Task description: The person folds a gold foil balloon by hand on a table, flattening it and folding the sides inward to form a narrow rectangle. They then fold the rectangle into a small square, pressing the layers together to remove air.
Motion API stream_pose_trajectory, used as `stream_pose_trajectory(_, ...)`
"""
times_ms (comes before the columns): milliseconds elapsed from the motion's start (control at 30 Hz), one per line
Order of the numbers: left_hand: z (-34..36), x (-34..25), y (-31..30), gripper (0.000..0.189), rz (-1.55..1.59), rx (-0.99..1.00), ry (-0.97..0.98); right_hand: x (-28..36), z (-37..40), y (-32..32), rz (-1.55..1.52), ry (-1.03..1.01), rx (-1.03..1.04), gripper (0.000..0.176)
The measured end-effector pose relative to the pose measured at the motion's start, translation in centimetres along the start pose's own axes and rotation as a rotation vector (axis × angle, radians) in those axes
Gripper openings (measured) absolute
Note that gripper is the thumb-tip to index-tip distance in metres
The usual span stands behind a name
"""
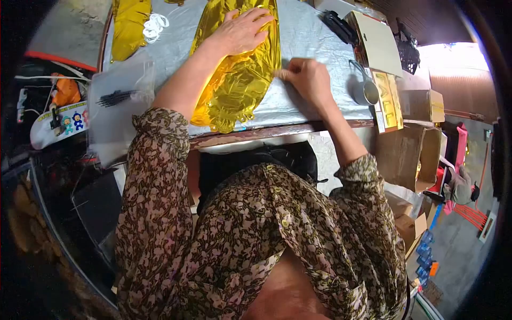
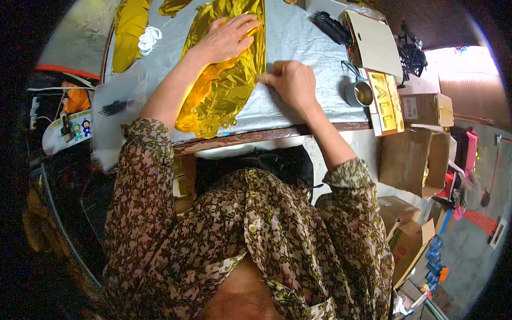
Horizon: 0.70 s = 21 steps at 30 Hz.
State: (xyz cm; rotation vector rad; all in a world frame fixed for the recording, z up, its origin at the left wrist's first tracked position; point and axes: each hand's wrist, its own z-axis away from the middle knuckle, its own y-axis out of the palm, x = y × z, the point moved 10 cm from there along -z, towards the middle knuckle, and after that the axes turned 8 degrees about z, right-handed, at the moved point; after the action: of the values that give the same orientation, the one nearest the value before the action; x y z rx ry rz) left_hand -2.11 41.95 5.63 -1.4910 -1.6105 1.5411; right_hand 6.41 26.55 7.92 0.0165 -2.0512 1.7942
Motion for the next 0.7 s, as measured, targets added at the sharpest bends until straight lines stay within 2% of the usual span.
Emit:
stream_pose_trajectory(100,0.0,0.0,0.0,0.051,0.005,-0.020,0.018,0.9,0.5,-0.7,-0.036,-0.036,0.065,0.036)
stream_pose_trajectory(167,0.1,0.5,0.2,0.052,0.011,0.016,0.001,1.0,-1.0,0.9,-0.323,-0.050,0.266,0.041)
stream_pose_trajectory(200,0.1,0.5,0.0,0.052,0.008,0.015,-0.001,1.2,-2.1,0.3,-0.560,0.008,0.261,0.031)
stream_pose_trajectory(267,0.1,0.5,0.3,0.052,0.032,0.023,-0.007,0.2,-5.9,-0.7,-0.778,0.006,0.061,0.024)
stream_pose_trajectory(300,0.2,0.4,0.3,0.052,0.033,0.025,-0.010,-0.9,-8.3,-0.5,-0.686,-0.021,-0.065,0.023)
stream_pose_trajectory(433,0.0,0.3,0.3,0.057,0.078,0.027,-0.035,-3.7,-13.2,1.8,-0.476,0.031,-0.119,0.022)
stream_pose_trajectory(567,0.4,0.4,0.4,0.061,0.092,0.003,-0.042,-4.1,-14.8,3.0,-0.401,-0.029,-0.082,0.026)
stream_pose_trajectory(700,0.6,0.0,0.5,0.062,0.073,-0.014,-0.034,-4.4,-16.7,2.6,-0.288,0.025,0.029,0.033)
